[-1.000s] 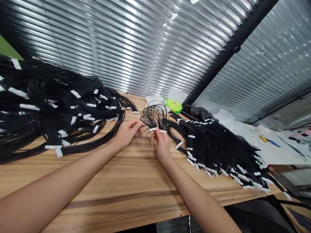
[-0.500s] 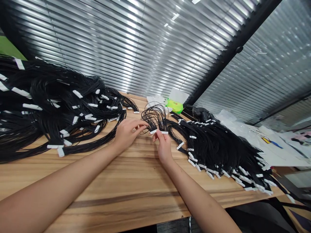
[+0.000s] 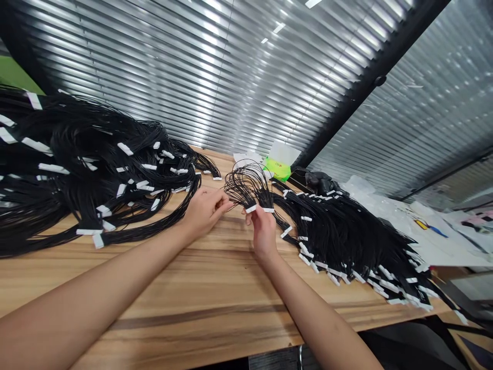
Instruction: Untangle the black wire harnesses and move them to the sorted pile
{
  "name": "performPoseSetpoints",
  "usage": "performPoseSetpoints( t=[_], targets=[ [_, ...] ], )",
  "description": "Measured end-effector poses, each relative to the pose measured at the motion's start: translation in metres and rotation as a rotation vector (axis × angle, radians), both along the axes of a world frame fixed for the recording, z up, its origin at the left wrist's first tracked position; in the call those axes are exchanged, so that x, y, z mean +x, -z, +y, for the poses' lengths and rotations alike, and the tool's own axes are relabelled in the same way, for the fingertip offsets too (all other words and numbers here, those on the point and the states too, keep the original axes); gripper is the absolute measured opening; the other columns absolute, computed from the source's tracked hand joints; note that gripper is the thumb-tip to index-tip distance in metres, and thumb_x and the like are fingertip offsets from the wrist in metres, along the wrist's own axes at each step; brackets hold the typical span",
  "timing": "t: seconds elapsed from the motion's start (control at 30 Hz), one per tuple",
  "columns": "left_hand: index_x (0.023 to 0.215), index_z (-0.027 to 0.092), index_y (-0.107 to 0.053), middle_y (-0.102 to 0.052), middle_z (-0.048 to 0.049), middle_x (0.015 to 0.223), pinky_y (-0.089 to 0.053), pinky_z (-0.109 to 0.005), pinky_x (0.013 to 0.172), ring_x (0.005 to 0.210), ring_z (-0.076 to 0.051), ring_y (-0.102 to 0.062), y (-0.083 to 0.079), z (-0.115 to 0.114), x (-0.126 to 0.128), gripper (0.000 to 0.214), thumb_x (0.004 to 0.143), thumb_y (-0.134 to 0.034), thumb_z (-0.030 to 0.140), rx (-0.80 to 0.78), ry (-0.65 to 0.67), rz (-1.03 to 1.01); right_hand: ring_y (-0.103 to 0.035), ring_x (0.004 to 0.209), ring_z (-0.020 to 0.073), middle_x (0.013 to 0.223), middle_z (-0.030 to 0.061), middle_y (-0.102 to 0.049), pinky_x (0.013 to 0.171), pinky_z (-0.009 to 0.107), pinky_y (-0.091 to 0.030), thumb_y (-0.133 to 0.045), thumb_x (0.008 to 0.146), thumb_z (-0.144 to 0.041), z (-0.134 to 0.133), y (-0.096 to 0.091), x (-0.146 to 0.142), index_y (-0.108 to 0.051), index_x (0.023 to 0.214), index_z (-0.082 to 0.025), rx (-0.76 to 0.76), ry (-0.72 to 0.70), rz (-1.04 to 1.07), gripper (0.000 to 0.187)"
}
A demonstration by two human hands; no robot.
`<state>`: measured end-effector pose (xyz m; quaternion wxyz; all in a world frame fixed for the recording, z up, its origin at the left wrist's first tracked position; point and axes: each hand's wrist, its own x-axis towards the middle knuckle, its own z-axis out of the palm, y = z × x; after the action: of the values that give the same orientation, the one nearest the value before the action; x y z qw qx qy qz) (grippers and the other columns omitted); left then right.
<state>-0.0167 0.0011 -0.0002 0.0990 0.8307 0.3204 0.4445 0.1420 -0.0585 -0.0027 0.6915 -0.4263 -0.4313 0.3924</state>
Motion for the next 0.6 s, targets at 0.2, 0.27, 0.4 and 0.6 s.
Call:
performPoseSetpoints(
  t=[0.2, 0.27, 0.4, 0.6],
  targets=[
    [0.076, 0.020, -0.055, -0.065, 0.0003, 0.075, -0.032, -0.034, 0.089, 0.077, -0.016, -0.056, 0.001, 0.005, -0.002, 0.031, 0.096, -0.032, 0.028, -0.082, 0.034, -0.103, -0.043, 0.057, 0.0127, 0.068, 0.0008, -0.058, 0.055, 0.028, -0.034, -0.060, 0.077, -0.035, -0.006, -0.018, -0.006, -0.058, 0.070, -0.021, -0.015, -0.023, 0.310, 0.015],
    [0.083, 0.020, -0.056, -0.067, -0.0005, 0.083, -0.031, -0.035, 0.092, 0.083, -0.016, -0.058, 0.000, 0.006, -0.002, 0.027, 0.095, -0.033, 0.027, -0.098, 0.040, -0.157, -0.041, 0.054, 0.0115, 0.065, -0.0011, -0.054, 0.057, 0.028, -0.035, -0.059, 0.077, -0.034, -0.009, -0.021, -0.008, -0.054, 0.067, -0.022, -0.041, -0.074, 0.341, 0.016],
    [0.091, 0.020, -0.052, -0.067, -0.0013, 0.082, -0.037, -0.035, 0.091, 0.084, -0.017, -0.061, 0.001, 0.006, 0.001, 0.018, 0.094, -0.038, 0.030, -0.287, 0.137, -0.359, -0.031, 0.049, 0.0097, 0.060, -0.0037, -0.045, 0.059, 0.029, -0.036, -0.058, 0.077, -0.033, -0.017, -0.025, -0.012, -0.052, 0.063, -0.021, -0.074, -0.229, 0.401, 0.019],
    [0.125, 0.021, -0.037, -0.067, -0.0043, 0.102, -0.045, -0.031, 0.089, 0.093, -0.015, -0.064, 0.008, 0.009, 0.010, 0.044, 0.087, -0.055, 0.034, -0.624, 0.406, -0.684, -0.025, 0.048, 0.0103, 0.060, -0.0042, -0.036, 0.055, 0.029, -0.034, -0.054, 0.081, -0.039, -0.027, -0.026, -0.019, -0.049, 0.063, -0.021, -0.167, -0.428, 0.404, 0.026]
  ],
)
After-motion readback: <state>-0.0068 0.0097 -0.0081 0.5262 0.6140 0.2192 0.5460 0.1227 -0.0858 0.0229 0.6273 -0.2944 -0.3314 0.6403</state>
